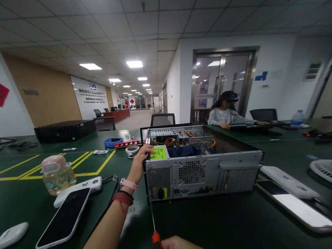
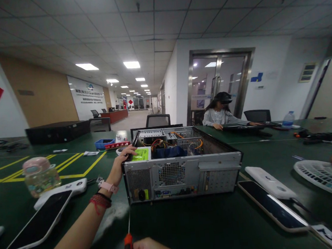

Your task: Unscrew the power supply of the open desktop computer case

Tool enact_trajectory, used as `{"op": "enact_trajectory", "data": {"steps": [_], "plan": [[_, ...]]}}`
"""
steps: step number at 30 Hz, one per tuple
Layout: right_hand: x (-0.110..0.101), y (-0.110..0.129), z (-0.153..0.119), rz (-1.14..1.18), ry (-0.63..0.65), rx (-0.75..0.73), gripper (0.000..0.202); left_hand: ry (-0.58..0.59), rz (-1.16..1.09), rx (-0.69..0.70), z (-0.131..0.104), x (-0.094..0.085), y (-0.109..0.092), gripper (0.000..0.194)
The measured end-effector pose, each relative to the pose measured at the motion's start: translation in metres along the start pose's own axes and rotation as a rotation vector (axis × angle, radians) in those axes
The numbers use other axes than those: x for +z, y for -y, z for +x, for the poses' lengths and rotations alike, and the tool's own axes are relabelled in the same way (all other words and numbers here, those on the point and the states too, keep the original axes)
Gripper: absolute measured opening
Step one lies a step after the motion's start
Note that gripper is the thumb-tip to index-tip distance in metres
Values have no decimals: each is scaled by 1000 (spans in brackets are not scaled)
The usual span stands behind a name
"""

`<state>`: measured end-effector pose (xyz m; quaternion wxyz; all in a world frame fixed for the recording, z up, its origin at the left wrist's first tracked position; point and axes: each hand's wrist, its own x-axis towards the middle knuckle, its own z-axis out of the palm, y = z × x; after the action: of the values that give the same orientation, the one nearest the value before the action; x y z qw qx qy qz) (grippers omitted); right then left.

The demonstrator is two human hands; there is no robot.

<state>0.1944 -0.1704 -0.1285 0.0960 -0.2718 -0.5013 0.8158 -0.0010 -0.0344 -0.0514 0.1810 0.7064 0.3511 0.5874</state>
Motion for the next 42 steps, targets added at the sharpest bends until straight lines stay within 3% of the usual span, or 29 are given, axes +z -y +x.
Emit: {"op": "enact_trajectory", "data": {"steps": [8, 24, 38, 42], "plan": [[1, 1, -2, 25, -20, 5, 46, 4, -13, 1, 2, 0, 3, 34], [-8, -18, 2, 45, 16, -191, 47, -4, -2, 6, 1, 0, 2, 35], [-2, -8, -1, 72, 5, -178, 50, 3, -11, 10, 2, 0, 2, 33], [-3, -7, 0, 78, -30, -87, 57, 2, 2, 4, 1, 0, 2, 32]]}}
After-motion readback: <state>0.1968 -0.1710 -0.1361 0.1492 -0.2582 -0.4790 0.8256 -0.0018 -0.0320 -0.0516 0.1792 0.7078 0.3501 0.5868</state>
